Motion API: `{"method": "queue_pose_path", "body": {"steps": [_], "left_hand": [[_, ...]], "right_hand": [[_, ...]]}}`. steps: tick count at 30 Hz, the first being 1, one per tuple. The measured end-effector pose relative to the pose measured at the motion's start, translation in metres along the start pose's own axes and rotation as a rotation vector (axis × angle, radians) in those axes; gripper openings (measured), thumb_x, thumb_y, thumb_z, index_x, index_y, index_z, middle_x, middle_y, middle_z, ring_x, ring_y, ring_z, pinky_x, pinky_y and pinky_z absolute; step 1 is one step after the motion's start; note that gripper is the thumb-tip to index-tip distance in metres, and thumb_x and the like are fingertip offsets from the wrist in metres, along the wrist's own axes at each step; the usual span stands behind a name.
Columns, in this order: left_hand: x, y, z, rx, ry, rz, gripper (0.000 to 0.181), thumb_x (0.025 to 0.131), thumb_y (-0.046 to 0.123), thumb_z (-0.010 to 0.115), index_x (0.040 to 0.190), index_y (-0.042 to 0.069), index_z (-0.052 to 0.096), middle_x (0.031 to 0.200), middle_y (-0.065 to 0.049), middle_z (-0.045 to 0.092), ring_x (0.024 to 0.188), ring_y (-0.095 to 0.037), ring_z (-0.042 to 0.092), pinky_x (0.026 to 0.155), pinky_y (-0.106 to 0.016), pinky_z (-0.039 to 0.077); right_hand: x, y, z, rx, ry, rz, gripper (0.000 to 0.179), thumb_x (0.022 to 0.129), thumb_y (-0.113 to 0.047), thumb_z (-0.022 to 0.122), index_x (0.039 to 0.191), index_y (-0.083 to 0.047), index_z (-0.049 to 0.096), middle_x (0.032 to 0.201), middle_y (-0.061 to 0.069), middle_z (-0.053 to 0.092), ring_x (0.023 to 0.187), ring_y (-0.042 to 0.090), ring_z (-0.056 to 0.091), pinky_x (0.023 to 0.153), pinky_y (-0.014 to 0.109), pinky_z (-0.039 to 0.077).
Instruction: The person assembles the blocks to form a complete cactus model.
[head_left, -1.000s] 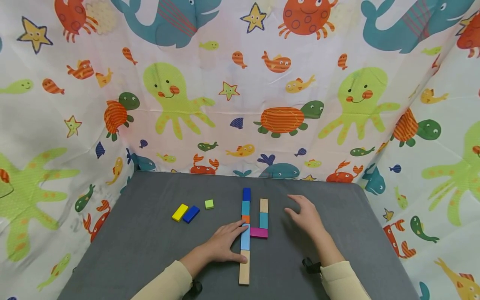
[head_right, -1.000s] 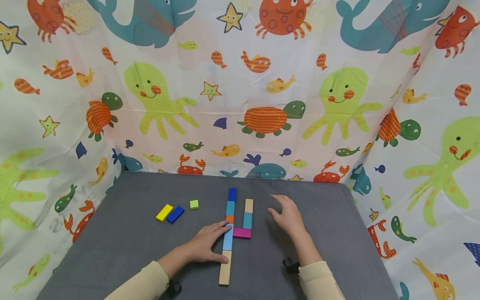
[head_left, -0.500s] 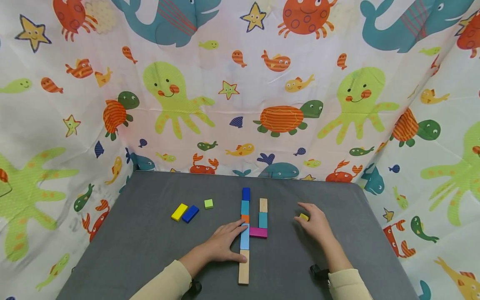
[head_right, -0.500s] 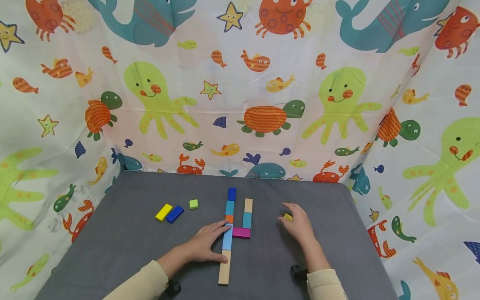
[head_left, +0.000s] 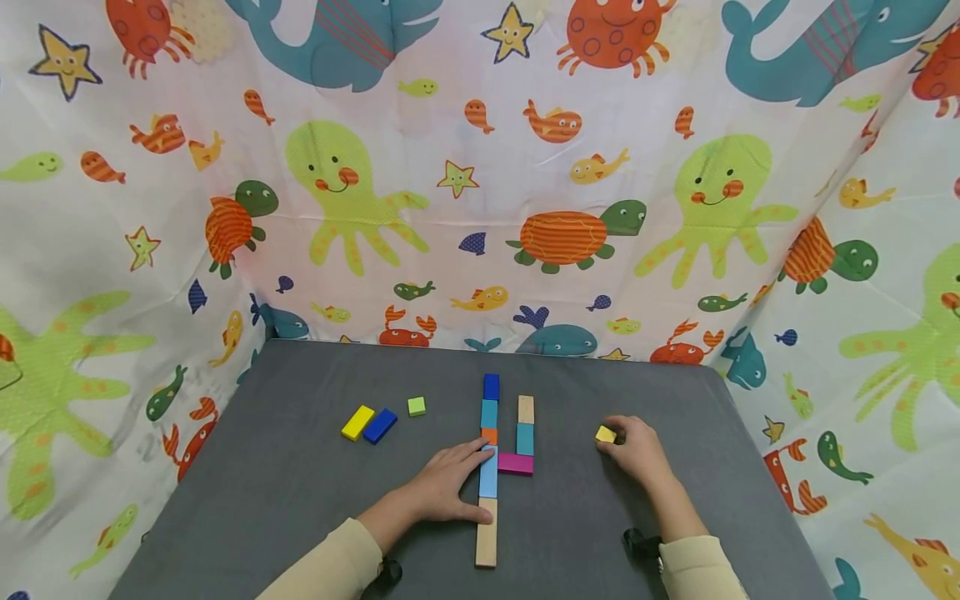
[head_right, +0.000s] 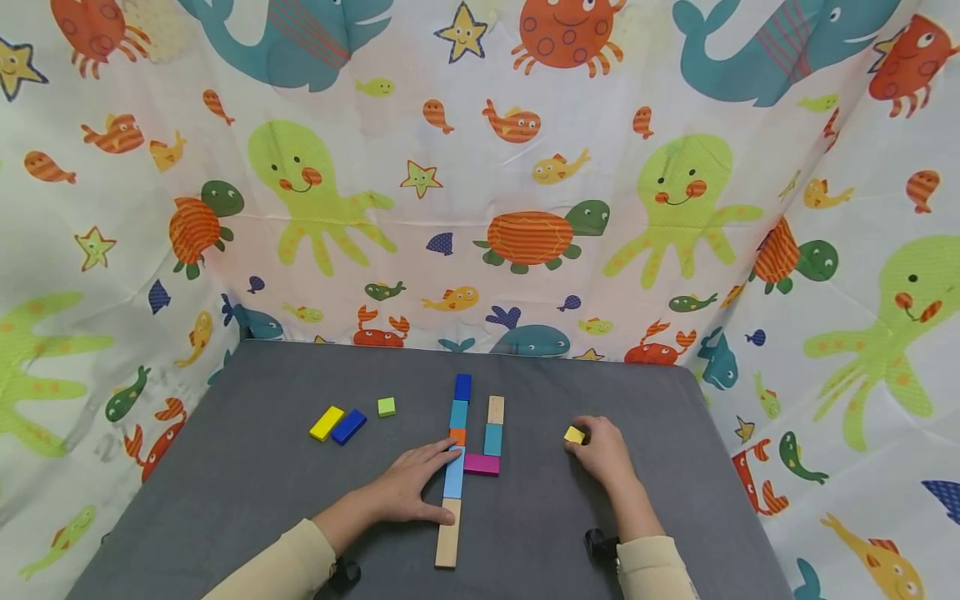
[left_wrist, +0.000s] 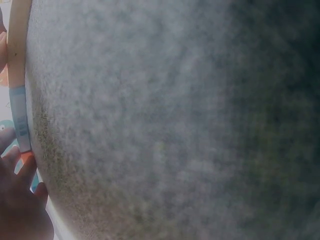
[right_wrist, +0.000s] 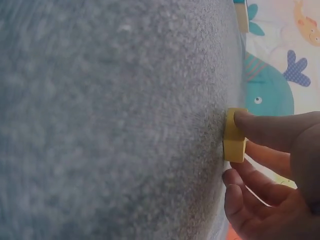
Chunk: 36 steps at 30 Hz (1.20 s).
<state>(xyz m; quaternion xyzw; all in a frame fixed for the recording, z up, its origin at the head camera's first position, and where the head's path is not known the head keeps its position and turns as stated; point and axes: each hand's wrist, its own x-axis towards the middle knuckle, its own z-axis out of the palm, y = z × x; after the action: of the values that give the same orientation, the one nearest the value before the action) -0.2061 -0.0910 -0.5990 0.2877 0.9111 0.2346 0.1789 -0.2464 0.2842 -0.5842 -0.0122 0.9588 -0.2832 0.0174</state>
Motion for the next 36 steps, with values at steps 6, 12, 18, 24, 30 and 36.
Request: {"method": "queue_pose_path", "body": {"steps": [6,12,18,24,30,36], "left_hand": [[0.0,0.0,-0.001,0.004,-0.005,-0.01,0.104,0.077,0.08,0.064,0.161,0.033,0.025,0.17,0.006,0.016,0.153,-0.024,0.023,0.121,-0.06,0.021],[0.0,-0.001,0.0,0.011,-0.005,-0.017,0.105,0.076,0.081,0.064,0.161,0.033,0.024,0.17,0.006,0.016,0.153,-0.025,0.024,0.121,-0.06,0.021],[0.0,-0.001,0.0,0.007,-0.008,-0.014,0.105,0.077,0.081,0.063,0.161,0.033,0.024,0.17,0.007,0.016,0.153,-0.025,0.024,0.121,-0.06,0.021],[0.001,-0.003,0.001,0.011,-0.007,-0.006,0.105,0.076,0.082,0.062,0.161,0.033,0.024,0.17,0.007,0.016,0.153,-0.024,0.023,0.12,-0.06,0.022],[0.001,-0.003,0.002,0.016,0.002,0.0,0.105,0.076,0.083,0.062,0.161,0.034,0.024,0.17,0.007,0.015,0.153,-0.023,0.024,0.121,-0.059,0.021],[0.001,-0.003,0.002,0.014,0.003,0.003,0.105,0.077,0.082,0.063,0.161,0.033,0.024,0.17,0.007,0.015,0.153,-0.023,0.024,0.121,-0.059,0.021]], "right_hand": [[0.003,-0.003,0.0,-0.016,-0.018,0.005,0.039,0.088,-0.015,0.078,0.121,0.004,0.069,0.113,0.02,0.068,0.097,0.03,0.064,0.086,0.052,0.053],[0.012,-0.013,-0.005,-0.011,-0.014,-0.008,0.038,0.088,-0.018,0.079,0.12,0.001,0.07,0.108,0.015,0.067,0.093,0.027,0.061,0.085,0.049,0.053],[0.02,-0.028,-0.009,-0.006,-0.014,-0.023,0.038,0.088,-0.019,0.079,0.12,0.0,0.071,0.107,0.015,0.067,0.094,0.028,0.061,0.086,0.049,0.053],[0.025,-0.039,-0.009,0.002,-0.015,-0.029,0.037,0.088,-0.019,0.079,0.12,-0.001,0.071,0.109,0.016,0.067,0.096,0.029,0.062,0.088,0.05,0.054],[0.033,-0.048,-0.006,0.002,-0.005,-0.052,0.037,0.088,-0.019,0.08,0.12,-0.001,0.072,0.111,0.016,0.068,0.098,0.029,0.064,0.089,0.049,0.055],[0.042,-0.058,-0.002,0.005,-0.017,-0.069,0.039,0.088,-0.02,0.08,0.121,-0.001,0.071,0.113,0.016,0.067,0.099,0.029,0.063,0.09,0.048,0.056]]}}
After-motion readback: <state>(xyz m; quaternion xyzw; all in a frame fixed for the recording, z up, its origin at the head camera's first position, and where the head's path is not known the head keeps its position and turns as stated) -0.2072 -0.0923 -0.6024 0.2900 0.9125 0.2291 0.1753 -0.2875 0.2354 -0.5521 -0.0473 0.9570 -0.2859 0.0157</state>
